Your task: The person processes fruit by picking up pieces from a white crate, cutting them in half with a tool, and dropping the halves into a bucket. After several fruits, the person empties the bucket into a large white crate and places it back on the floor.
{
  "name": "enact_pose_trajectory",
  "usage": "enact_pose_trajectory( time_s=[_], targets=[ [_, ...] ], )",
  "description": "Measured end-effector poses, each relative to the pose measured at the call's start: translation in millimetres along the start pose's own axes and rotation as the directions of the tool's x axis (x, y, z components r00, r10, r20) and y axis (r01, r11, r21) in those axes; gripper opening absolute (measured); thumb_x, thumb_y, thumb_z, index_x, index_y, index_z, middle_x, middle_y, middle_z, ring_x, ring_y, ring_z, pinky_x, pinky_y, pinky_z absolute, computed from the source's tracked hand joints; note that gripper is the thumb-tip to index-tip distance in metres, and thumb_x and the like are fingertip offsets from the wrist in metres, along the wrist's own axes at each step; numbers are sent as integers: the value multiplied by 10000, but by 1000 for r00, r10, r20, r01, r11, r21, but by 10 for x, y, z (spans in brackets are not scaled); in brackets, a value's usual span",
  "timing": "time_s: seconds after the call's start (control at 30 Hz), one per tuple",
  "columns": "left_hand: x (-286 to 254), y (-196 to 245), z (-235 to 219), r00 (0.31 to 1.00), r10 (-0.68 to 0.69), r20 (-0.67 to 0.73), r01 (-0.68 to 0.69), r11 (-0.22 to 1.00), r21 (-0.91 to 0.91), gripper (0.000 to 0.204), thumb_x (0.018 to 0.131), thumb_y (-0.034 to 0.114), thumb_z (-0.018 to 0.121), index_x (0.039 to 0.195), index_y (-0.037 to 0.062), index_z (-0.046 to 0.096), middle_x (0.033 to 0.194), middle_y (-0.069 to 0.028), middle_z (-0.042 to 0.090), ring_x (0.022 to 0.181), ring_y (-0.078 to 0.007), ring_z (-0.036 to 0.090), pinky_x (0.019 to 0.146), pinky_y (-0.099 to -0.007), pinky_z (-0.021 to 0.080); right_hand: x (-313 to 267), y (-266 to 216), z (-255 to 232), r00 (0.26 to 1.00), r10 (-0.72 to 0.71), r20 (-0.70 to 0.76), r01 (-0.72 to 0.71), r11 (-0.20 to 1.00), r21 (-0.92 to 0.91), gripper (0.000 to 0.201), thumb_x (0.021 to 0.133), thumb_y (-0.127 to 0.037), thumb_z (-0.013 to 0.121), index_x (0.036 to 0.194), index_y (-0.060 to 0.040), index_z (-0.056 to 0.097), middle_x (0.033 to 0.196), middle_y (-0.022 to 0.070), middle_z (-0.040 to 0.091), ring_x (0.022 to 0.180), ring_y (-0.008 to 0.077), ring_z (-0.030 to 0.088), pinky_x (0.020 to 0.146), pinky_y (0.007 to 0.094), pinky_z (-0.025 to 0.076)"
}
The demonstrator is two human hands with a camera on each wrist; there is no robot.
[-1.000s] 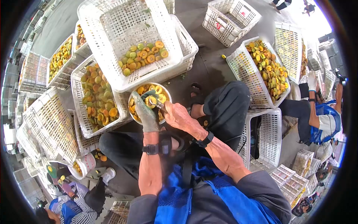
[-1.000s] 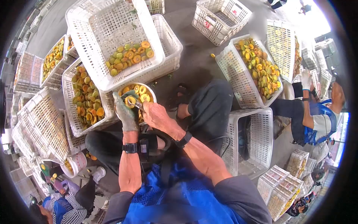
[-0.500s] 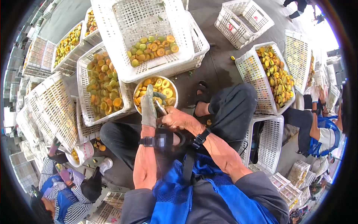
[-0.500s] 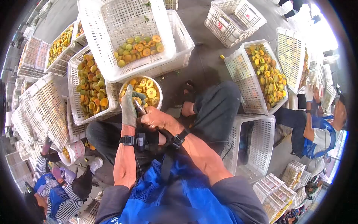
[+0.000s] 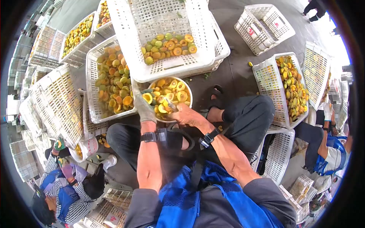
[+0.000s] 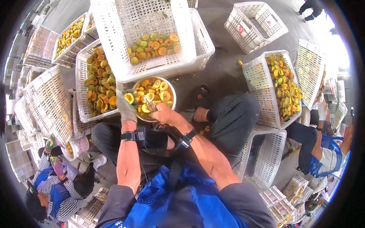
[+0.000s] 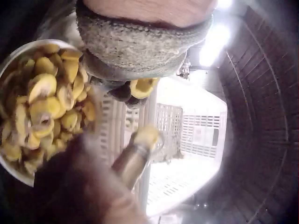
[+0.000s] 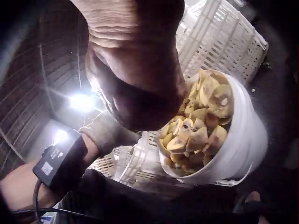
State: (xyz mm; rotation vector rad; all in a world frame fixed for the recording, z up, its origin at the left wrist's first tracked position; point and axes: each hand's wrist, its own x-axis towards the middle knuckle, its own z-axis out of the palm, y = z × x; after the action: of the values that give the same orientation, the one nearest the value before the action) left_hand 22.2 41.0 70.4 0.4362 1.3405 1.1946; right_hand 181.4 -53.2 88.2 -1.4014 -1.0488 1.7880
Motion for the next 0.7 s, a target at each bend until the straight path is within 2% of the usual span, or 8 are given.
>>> enact_pose_trajectory(
  time_s=[0.13,0.17,0.27,0.43,0.53,0.57,0.6,0.7],
  targets=[
    [280,309,-367,991,43,-124,-44,999,-4,591,1048,604,419,870,120,708,708,-10,649,544,-102,558,466,-224,423,32,111,-49,984,-160,-77,163,986,28,333,941,-225,670,1158,28,675,750,39,639,563,79,503,487,266,387],
    [411,359,-584,997,45,-60,-42,998,57,535,1053,573,451,950,113,703,858,-21,687,688,-112,613,554,-246,465,65,211,-95,982,-168,-92,170,985,17,302,932,-226,669,1089,31,671,724,32,621,543,78,500,470,270,378],
    [951,311,-920,884,403,-236,-360,910,207,430,1052,414,547,1060,17,713,987,-77,705,860,-183,667,735,-303,522,45,129,-205,982,-131,-136,140,989,57,263,906,-227,669,910,35,648,648,15,570,486,77,486,424,283,350],
    [785,552,-903,705,704,85,-517,429,740,420,1017,309,618,1178,-74,683,1074,-170,730,971,-268,680,900,-367,515,106,294,-471,969,104,-224,-55,975,214,266,899,-238,678,845,11,601,581,-22,486,428,73,425,396,267,332],
    [413,322,-586,759,429,491,-606,187,773,392,977,315,656,1116,-45,722,1064,-189,744,1033,-307,700,923,-385,519,99,299,-491,970,96,-225,-43,972,229,245,918,-221,686,861,-12,572,582,-31,472,434,68,427,398,263,345],
    [338,175,-478,826,276,492,-550,203,810,373,957,325,672,1101,-13,736,1045,-192,743,1038,-303,702,926,-392,522,111,317,-495,969,93,-228,-38,971,235,246,923,-219,689,862,-16,565,585,-32,471,437,66,427,400,263,345],
    [387,-54,-462,795,246,555,-606,271,748,342,947,313,673,1112,21,744,1072,-190,740,1054,-305,701,932,-401,527,115,340,-502,971,88,-224,-34,971,235,247,929,-221,689,868,-19,561,590,-33,469,440,62,425,401,262,343],
    [282,-375,-259,801,47,597,-596,-33,803,311,929,262,673,1118,27,748,1109,-195,734,1094,-325,686,958,-410,523,78,386,-531,970,86,-227,-29,970,243,252,944,-228,691,879,-30,550,602,-38,461,447,53,417,403,256,339]
  ],
)
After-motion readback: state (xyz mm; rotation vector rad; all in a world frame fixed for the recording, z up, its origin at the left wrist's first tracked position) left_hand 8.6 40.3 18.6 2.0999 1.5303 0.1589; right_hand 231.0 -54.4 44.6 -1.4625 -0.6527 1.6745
